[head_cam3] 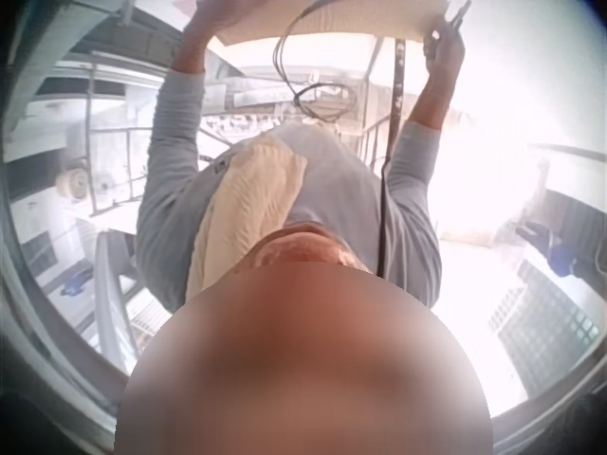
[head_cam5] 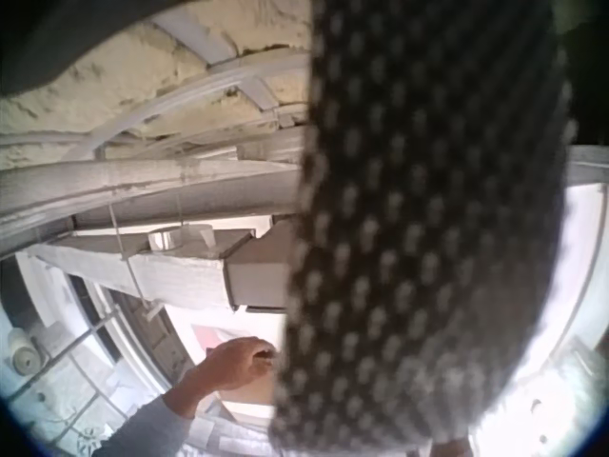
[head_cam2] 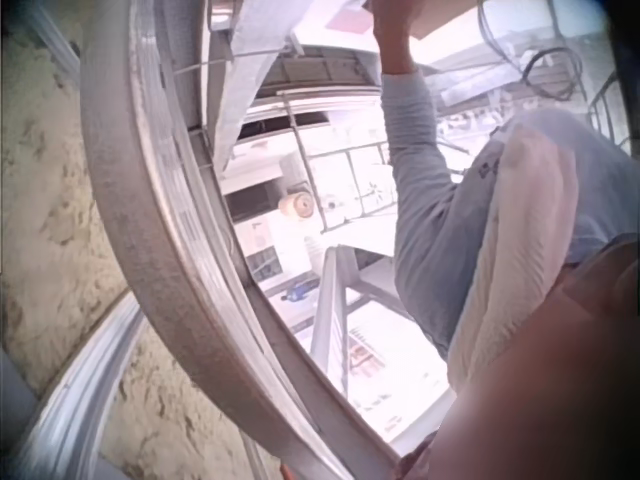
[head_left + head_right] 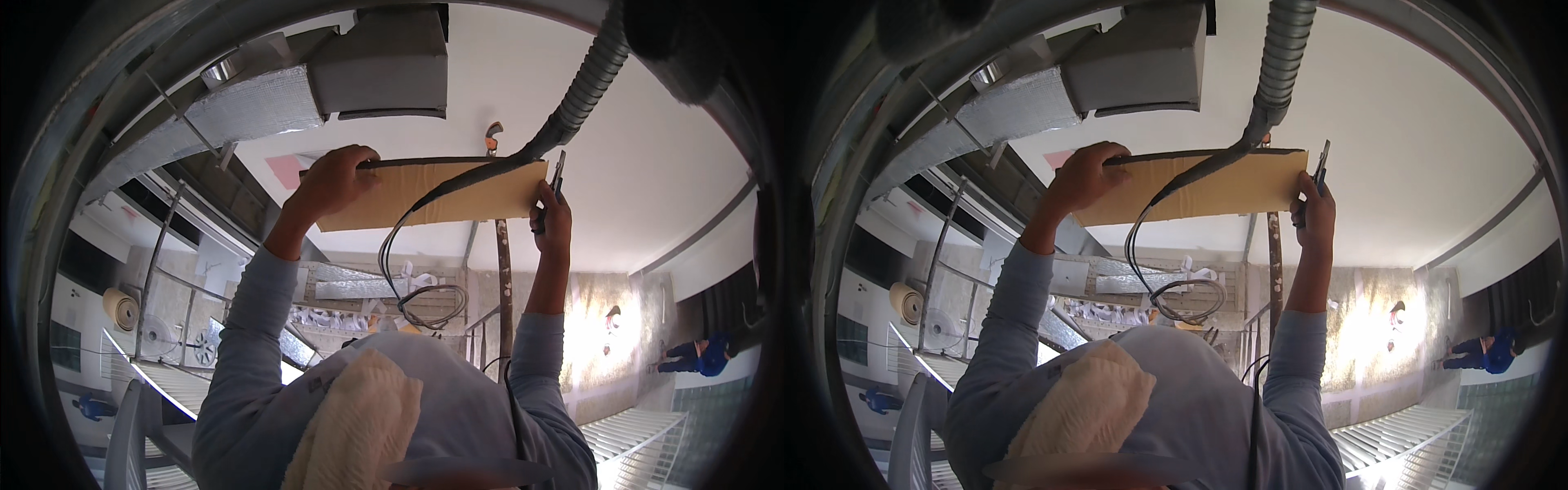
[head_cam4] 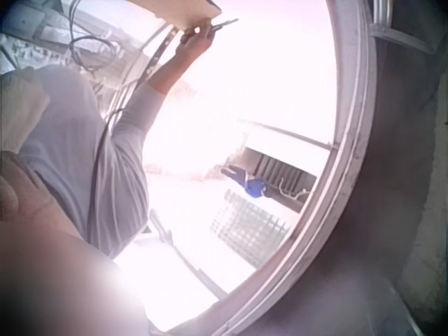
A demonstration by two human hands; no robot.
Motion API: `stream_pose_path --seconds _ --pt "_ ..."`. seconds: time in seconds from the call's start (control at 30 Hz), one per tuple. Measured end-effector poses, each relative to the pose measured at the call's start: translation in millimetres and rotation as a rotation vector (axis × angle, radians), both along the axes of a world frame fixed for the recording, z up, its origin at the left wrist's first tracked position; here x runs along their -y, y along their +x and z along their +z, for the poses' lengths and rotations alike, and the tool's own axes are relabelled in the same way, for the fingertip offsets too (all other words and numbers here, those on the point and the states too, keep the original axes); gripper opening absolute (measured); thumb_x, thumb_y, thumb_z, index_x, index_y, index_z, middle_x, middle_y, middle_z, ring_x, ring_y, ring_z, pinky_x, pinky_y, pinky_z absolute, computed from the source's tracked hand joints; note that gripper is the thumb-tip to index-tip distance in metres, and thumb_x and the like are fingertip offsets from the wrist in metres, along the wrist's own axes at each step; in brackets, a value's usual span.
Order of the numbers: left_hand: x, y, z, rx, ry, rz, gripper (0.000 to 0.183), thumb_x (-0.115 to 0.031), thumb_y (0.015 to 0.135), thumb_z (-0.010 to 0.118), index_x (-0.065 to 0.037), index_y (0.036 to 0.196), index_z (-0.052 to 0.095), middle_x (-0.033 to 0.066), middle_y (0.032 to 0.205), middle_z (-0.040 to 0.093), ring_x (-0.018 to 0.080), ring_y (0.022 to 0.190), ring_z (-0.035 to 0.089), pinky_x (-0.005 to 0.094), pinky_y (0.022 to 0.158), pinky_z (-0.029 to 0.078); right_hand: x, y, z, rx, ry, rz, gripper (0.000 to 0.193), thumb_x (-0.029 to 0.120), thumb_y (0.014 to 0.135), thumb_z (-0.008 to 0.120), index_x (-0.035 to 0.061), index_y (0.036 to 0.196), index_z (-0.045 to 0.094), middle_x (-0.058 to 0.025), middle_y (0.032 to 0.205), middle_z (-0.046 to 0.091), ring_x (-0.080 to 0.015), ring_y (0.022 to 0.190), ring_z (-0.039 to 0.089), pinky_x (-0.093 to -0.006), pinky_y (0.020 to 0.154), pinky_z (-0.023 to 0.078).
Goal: The person cuts a silver foil-backed insulation sheet on a scaffold platform using a utility knife, then cuts a piece of cardboard. The person handles both materials and places the cut pieces on the scaffold.
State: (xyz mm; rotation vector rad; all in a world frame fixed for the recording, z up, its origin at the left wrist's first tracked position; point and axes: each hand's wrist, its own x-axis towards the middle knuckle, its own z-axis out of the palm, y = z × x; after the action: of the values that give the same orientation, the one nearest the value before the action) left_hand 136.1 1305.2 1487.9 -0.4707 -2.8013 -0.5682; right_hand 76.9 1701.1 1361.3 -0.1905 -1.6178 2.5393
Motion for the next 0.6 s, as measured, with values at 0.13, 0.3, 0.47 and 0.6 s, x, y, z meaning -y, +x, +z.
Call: stream_pose_path --seconds 0.13,0.3,0.47,0.6 --pt "-1 0 6 -0.008 -0.004 0.002 0.037 -0.021 0.086 0.077 -0.003 0.118 0.068 0.0157 0.113 0.072 0.0324 0.106 0.069 0.0413 0.092 0.053 3 2 9 0.004 -0.014 -0.014 0.025 0.026 0.099 0.069 0.0042 0.109 0.062 -0.0053 0.087 0.066 -0.0093 0.053 0.059 -0.0207 0.039 0.036" --pt "-3 5 3 -0.083 -0.024 -0.051 0.029 -0.017 0.085 0.079 -0.004 0.108 0.067 0.0129 0.104 0.069 0.0311 0.097 0.067 0.0421 0.087 0.053 -2 7 14 -0.013 -0.238 -0.002 0.023 0.03 0.102 0.062 0.0072 0.107 0.063 -0.0039 0.088 0.068 -0.0131 0.06 0.064 -0.0211 0.039 0.035" --pt "-15 19 -35 -0.511 -0.207 -0.243 0.02 -0.013 0.081 0.078 -0.01 0.096 0.065 0.0065 0.099 0.064 0.0278 0.1 0.061 0.0429 0.085 0.048 -28 3 -22 -0.021 -0.12 0.037 0.023 0.032 0.1 0.064 0.0093 0.105 0.063 -0.0024 0.086 0.066 -0.0159 0.066 0.063 -0.0245 0.051 0.046" --pt "-21 30 -74 -0.579 -0.128 -0.296 0.021 -0.011 0.079 0.076 -0.01 0.096 0.063 0.0055 0.103 0.063 0.0276 0.099 0.06 0.043 0.085 0.045 -56 6 -46 0.048 0.084 0.118 0.024 0.018 0.095 0.07 0.0044 0.113 0.063 -0.0005 0.09 0.064 -0.0126 0.075 0.061 -0.0282 0.07 0.051"
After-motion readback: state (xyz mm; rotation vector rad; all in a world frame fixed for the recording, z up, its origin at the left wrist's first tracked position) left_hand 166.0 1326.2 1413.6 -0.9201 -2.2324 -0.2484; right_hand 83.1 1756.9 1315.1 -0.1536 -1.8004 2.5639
